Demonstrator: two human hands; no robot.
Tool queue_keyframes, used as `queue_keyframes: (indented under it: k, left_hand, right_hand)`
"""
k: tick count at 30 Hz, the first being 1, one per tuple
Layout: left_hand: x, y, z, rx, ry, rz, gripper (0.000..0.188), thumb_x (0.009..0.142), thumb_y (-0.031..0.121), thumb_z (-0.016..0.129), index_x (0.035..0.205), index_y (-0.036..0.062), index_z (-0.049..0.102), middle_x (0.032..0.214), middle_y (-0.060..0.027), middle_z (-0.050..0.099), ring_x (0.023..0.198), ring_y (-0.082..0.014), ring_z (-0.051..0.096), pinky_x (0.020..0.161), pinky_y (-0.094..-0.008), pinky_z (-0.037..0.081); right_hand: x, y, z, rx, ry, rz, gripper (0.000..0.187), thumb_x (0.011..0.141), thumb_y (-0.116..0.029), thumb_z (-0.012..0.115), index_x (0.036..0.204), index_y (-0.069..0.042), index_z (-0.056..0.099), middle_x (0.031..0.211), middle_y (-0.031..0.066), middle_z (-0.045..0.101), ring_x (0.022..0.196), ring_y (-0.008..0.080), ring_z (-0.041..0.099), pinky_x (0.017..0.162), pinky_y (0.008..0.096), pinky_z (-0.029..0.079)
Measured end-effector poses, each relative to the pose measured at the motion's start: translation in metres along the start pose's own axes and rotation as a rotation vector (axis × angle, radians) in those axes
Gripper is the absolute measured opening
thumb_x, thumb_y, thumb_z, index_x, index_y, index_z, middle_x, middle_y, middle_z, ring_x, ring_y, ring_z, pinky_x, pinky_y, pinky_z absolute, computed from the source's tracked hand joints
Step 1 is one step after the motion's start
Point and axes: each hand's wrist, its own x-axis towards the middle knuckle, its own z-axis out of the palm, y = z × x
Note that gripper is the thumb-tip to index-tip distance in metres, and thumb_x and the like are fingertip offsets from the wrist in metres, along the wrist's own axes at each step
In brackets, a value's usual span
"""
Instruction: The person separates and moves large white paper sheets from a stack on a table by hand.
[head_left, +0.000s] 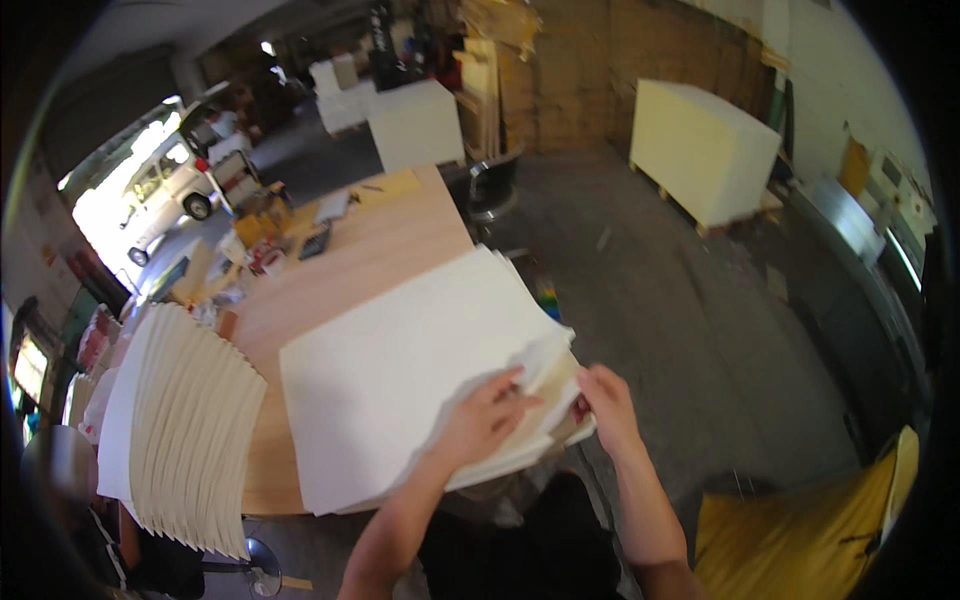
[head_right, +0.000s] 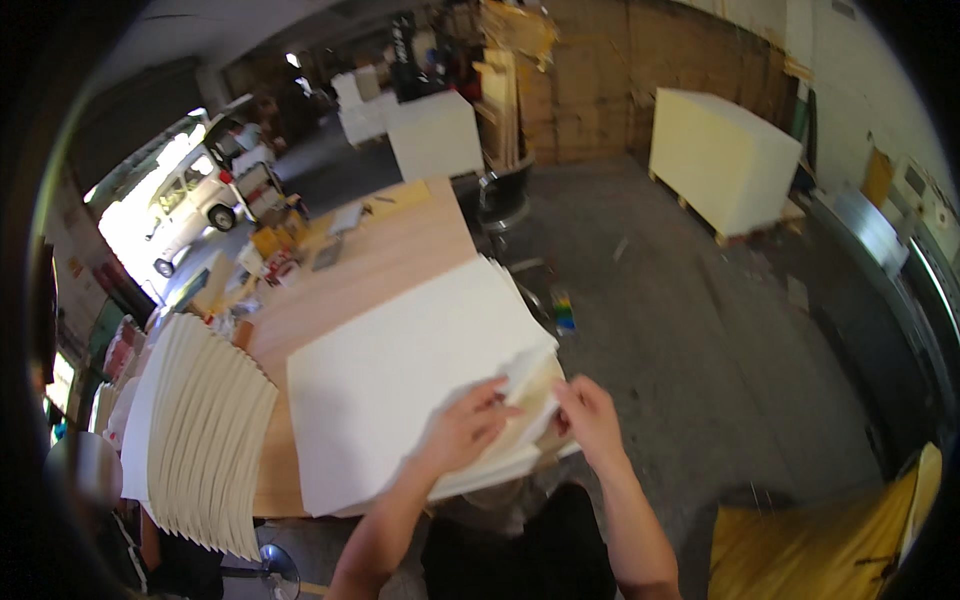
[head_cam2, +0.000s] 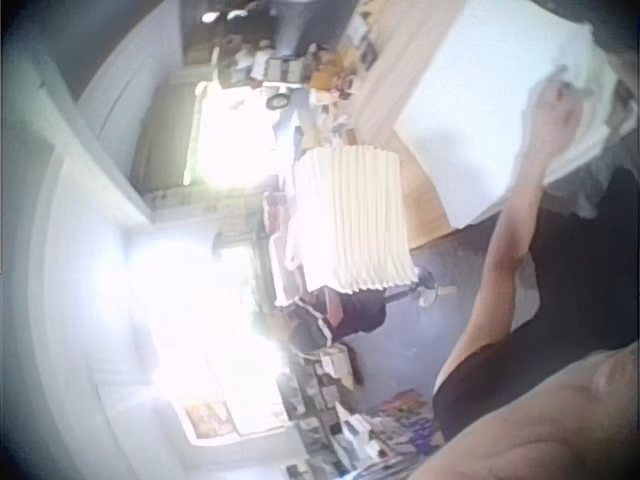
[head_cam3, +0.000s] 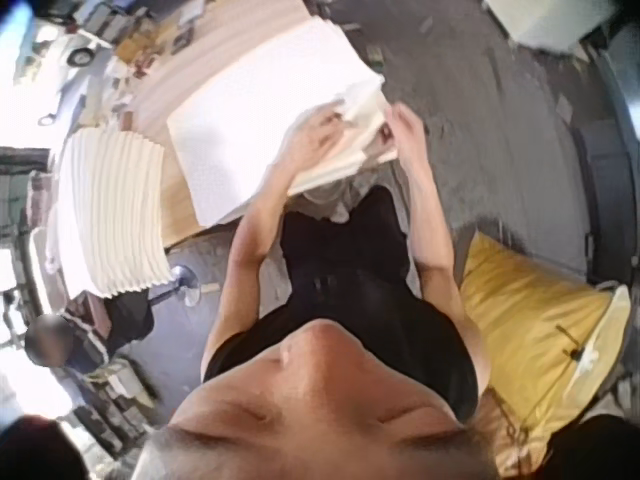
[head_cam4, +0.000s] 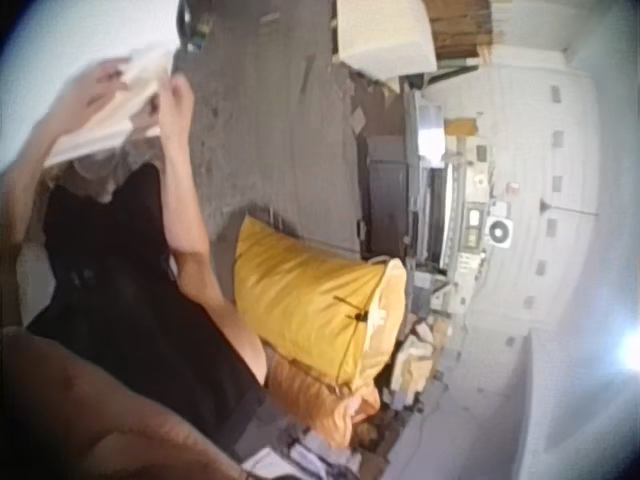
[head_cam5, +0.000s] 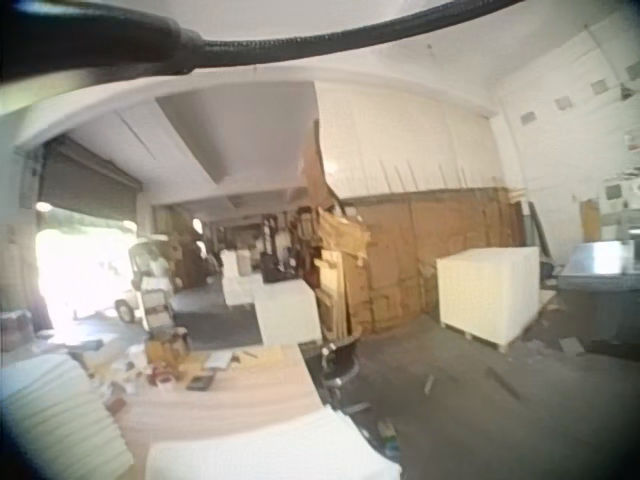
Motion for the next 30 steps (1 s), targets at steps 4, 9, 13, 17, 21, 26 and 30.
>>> queue_keyframes:
  k: [4, 9, 13, 17, 21, 26, 30]
  left_hand:
    - [0.007, 0.012, -0.001, 0.026, -0.016, 0.038, 0.033, 0.088, 0.023, 0.081, 0.120, 0.0222, 0.077, 0.150, -0.0108, 0.055, 0.117, -0.0300, 0.067, 0.097, -0.0395, 0.057]
    - [0.009, 0.021, -0.004, 0.079, -0.064, -0.003, 0.048, 0.075, 0.037, 0.090, 0.119, 0.0252, 0.077, 0.150, -0.0096, 0.054, 0.118, -0.0302, 0.066, 0.099, -0.0405, 0.057]
    - [0.008, 0.011, -0.001, 0.034, -0.054, -0.009, 0.050, 0.074, 0.038, 0.091, 0.121, 0.0267, 0.077, 0.150, -0.0091, 0.054, 0.120, -0.0300, 0.065, 0.102, -0.0416, 0.056]
    - [0.009, 0.009, -0.002, -0.012, -0.057, -0.007, 0.049, 0.076, 0.036, 0.089, 0.123, 0.0262, 0.076, 0.149, -0.0092, 0.054, 0.120, -0.0298, 0.065, 0.102, -0.0399, 0.055]
    - [0.008, 0.009, -0.001, -0.031, -0.043, -0.022, 0.038, 0.086, 0.025, 0.080, 0.124, 0.0256, 0.076, 0.148, -0.0103, 0.056, 0.117, -0.0301, 0.066, 0.100, -0.0397, 0.056]
    - [0.009, 0.018, 0.001, 0.067, -0.017, -0.014, 0.032, 0.092, 0.016, 0.071, 0.122, 0.0264, 0.076, 0.147, -0.0108, 0.057, 0.113, -0.0314, 0.066, 0.097, -0.0407, 0.056]
    - [0.008, 0.016, -0.004, 0.146, -0.059, 0.060, 0.033, 0.086, 0.025, 0.080, 0.119, 0.0274, 0.077, 0.147, -0.0098, 0.057, 0.113, -0.0312, 0.067, 0.096, -0.0407, 0.057]
  right_hand:
    - [0.005, 0.003, -0.002, -0.374, 0.054, -0.078, 0.040, 0.101, -0.030, 0.068, 0.070, -0.009, 0.054, 0.062, 0.0010, 0.056, 0.057, 0.0123, 0.060, 0.053, 0.0277, 0.044]
    - [0.004, -0.009, -0.004, 0.116, -0.032, 0.154, 0.038, 0.101, -0.030, 0.067, 0.071, -0.009, 0.057, 0.063, 0.0012, 0.059, 0.057, 0.0135, 0.064, 0.053, 0.0269, 0.045]
    - [0.005, -0.004, -0.005, 0.133, -0.044, 0.155, 0.037, 0.101, -0.030, 0.067, 0.072, -0.010, 0.057, 0.063, 0.0011, 0.059, 0.057, 0.0131, 0.064, 0.053, 0.0260, 0.046]
    - [0.004, -0.005, -0.008, 0.066, -0.045, 0.152, 0.038, 0.102, -0.031, 0.067, 0.072, -0.010, 0.057, 0.063, 0.0006, 0.059, 0.057, 0.0128, 0.064, 0.053, 0.0256, 0.045]
    - [-0.001, -0.007, -0.008, -0.001, -0.023, 0.113, 0.038, 0.102, -0.032, 0.067, 0.072, -0.010, 0.057, 0.062, -0.0003, 0.059, 0.056, 0.0112, 0.062, 0.052, 0.0250, 0.044]
    - [0.000, -0.003, -0.005, -0.236, 0.000, 0.041, 0.037, 0.101, -0.029, 0.067, 0.072, -0.010, 0.057, 0.061, -0.0003, 0.058, 0.055, 0.0101, 0.060, 0.051, 0.0244, 0.043]
    - [0.004, -0.001, -0.004, 0.082, -0.042, 0.132, 0.035, 0.101, -0.027, 0.067, 0.072, -0.010, 0.057, 0.061, 0.0000, 0.059, 0.055, 0.0107, 0.061, 0.050, 0.0246, 0.043]
